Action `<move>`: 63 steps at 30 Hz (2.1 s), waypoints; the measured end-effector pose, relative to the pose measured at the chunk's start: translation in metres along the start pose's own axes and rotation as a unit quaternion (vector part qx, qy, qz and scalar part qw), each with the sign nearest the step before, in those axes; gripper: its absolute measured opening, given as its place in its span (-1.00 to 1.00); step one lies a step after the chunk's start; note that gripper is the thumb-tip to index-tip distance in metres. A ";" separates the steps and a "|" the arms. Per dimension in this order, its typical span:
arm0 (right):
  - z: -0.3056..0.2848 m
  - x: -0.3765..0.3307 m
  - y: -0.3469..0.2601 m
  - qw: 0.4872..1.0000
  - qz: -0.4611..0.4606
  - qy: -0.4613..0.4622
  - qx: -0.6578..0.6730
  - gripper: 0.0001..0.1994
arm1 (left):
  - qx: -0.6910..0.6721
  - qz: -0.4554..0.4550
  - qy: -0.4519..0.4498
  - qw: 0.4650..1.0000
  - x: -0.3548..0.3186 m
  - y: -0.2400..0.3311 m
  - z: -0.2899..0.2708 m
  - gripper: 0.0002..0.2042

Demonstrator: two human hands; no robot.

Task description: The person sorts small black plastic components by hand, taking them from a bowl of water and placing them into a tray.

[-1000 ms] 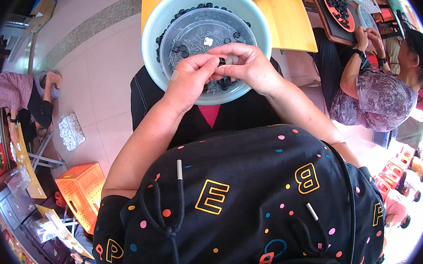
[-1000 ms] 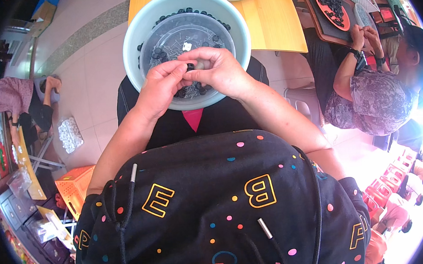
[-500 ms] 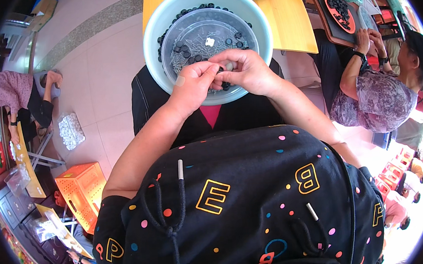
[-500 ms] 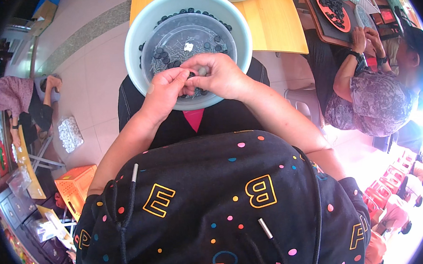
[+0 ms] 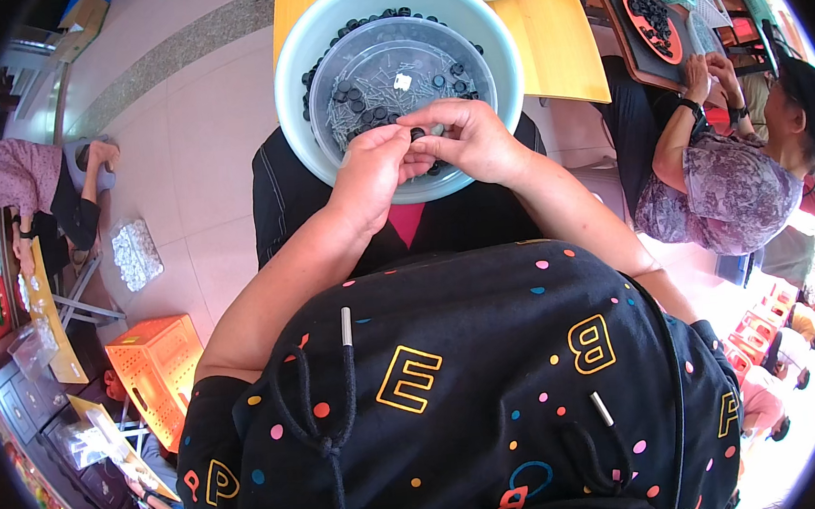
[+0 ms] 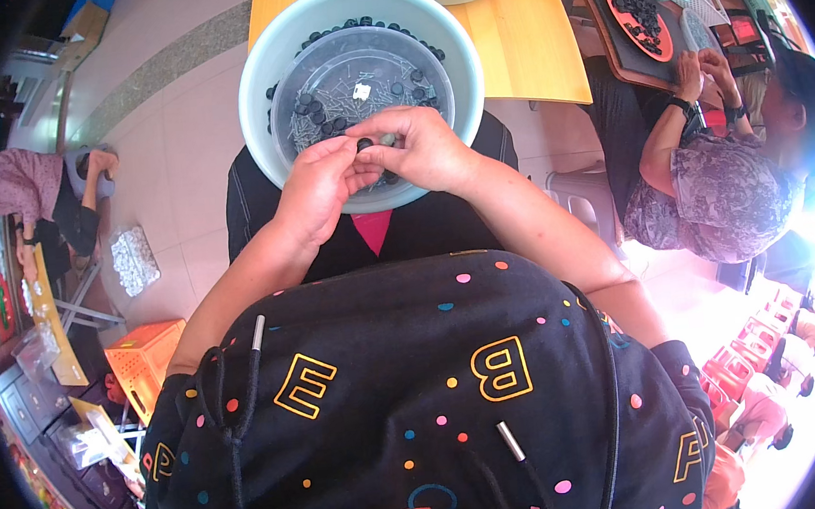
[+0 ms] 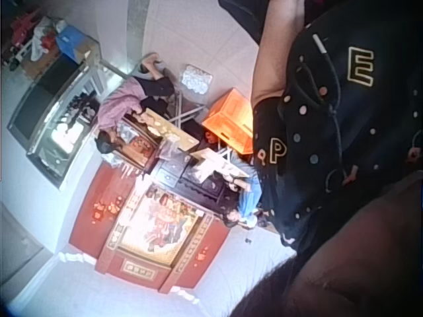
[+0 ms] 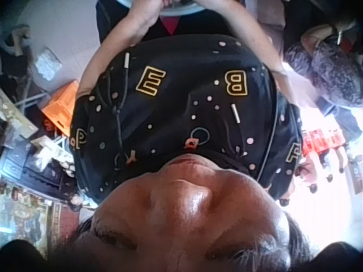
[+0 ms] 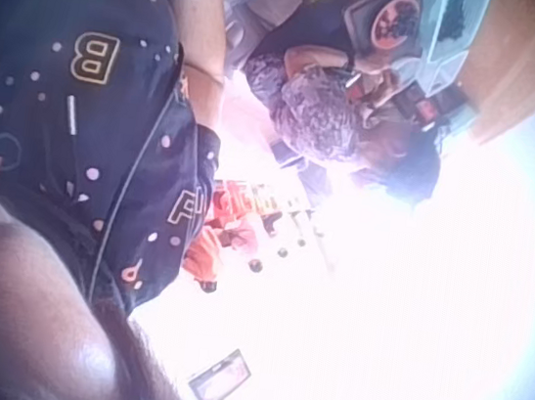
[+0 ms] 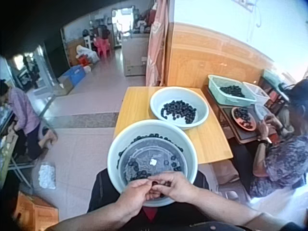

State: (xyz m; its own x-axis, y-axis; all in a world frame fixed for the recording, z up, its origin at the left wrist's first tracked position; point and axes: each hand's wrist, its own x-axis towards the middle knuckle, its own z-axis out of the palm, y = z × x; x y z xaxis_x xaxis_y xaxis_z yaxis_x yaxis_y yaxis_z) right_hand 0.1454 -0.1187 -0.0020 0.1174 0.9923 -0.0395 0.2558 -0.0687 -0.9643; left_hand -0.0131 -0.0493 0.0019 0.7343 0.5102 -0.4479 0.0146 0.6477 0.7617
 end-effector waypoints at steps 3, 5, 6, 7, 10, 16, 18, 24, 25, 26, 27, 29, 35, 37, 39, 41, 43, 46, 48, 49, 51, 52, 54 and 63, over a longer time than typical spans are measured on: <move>0.000 0.001 0.007 1.000 -0.016 -0.003 0.015 -0.72 | 0.004 -0.003 0.003 1.000 -0.001 -0.002 0.000 -0.74; 0.001 0.001 0.008 0.999 -0.008 -0.010 0.049 -0.72 | 0.015 0.000 -0.001 1.000 -0.002 -0.002 -0.001 -0.74; 0.000 0.001 0.007 0.999 -0.008 -0.010 0.049 -0.72 | 0.026 0.003 -0.005 1.000 -0.002 -0.002 -0.002 -0.74; -0.001 0.001 0.005 0.999 0.011 -0.012 0.038 -0.72 | 0.026 0.003 -0.005 1.000 -0.002 -0.001 -0.003 -0.74; -0.001 0.000 0.000 0.999 -0.009 0.020 -0.027 -0.74 | 0.023 0.009 -0.024 0.999 0.000 0.002 -0.005 -0.74; -0.001 0.004 -0.008 0.988 -0.039 0.054 -0.142 -0.84 | -0.031 -0.007 -0.055 0.998 0.000 0.018 -0.011 -0.66; -0.012 0.010 -0.003 0.986 -0.020 0.029 -0.164 -0.85 | 0.189 0.068 0.075 0.977 0.009 0.032 -0.021 -0.65; -0.081 0.069 -0.030 0.964 -0.041 0.211 0.158 -0.92 | 0.404 0.210 0.211 0.865 0.017 0.056 -0.061 -0.81; -0.099 0.079 -0.033 0.939 -0.030 0.255 0.226 -0.85 | 0.449 0.197 0.222 0.843 0.014 0.058 -0.047 -0.86; -0.106 0.086 -0.039 0.909 -0.021 0.291 0.296 -0.78 | 0.449 0.198 0.224 0.842 0.013 0.054 -0.048 -0.86; -0.106 0.085 -0.039 0.922 -0.002 0.294 0.251 -0.74 | 0.553 0.251 0.179 0.774 0.013 0.048 -0.050 -0.87; -0.080 0.077 -0.029 0.968 0.002 0.220 0.120 -0.82 | 0.657 0.281 0.108 0.691 0.015 0.037 -0.055 -0.87; -0.007 0.033 0.005 0.943 -0.081 -0.057 -0.319 -0.79 | 0.760 0.261 0.072 0.591 0.016 0.030 -0.046 -0.85; 0.006 0.024 0.003 0.908 -0.119 -0.044 -0.399 -0.83 | 0.772 0.236 0.067 0.586 0.019 0.033 -0.044 -0.85; 0.008 0.022 0.004 0.891 -0.111 -0.062 -0.437 -0.84 | 0.767 0.215 0.046 0.603 0.021 0.037 -0.047 -0.89; 0.008 0.020 0.004 0.863 -0.108 -0.080 -0.486 -0.83 | 0.762 0.239 0.043 0.600 0.022 0.039 -0.053 -0.91; 0.006 0.020 0.004 0.860 -0.105 -0.074 -0.494 -0.83 | 0.757 0.264 0.041 0.596 0.022 0.041 -0.055 -0.92; 0.004 0.019 0.006 0.863 -0.099 -0.057 -0.492 -0.83 | 0.778 0.228 0.028 0.585 0.021 0.043 -0.054 -0.92; 0.004 0.018 0.010 0.870 -0.096 -0.045 -0.482 -0.83 | 0.787 0.222 0.045 0.574 0.021 0.040 -0.053 -0.90; 0.003 0.018 0.012 0.875 -0.101 -0.034 -0.472 -0.84 | 0.787 0.222 0.044 0.574 0.021 0.041 -0.052 -0.90; -0.001 0.018 0.015 0.880 -0.105 -0.022 -0.462 -0.85 | 0.764 0.217 0.044 0.606 0.017 0.045 -0.048 -0.90; -0.004 0.020 0.015 0.906 -0.103 -0.003 -0.411 -0.86 | 0.765 0.217 0.045 0.605 0.017 0.048 -0.047 -0.90; -0.008 0.020 0.014 0.928 -0.101 0.016 -0.358 -0.88 | 0.652 0.163 0.089 0.735 0.016 0.053 -0.043 -0.90; -0.012 0.020 -0.010 0.995 0.045 0.083 -0.018 -0.87 | 0.130 0.056 0.002 0.990 0.018 0.050 -0.037 -0.76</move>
State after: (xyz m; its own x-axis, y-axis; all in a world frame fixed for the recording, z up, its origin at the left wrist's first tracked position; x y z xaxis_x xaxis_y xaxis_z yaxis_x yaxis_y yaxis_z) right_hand 0.1573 -0.0990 0.0097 0.2976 0.9514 -0.0788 0.2714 -0.1634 -0.9485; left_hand -0.0242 0.0126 0.0146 0.7390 0.5730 -0.3542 0.1074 0.4189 0.9016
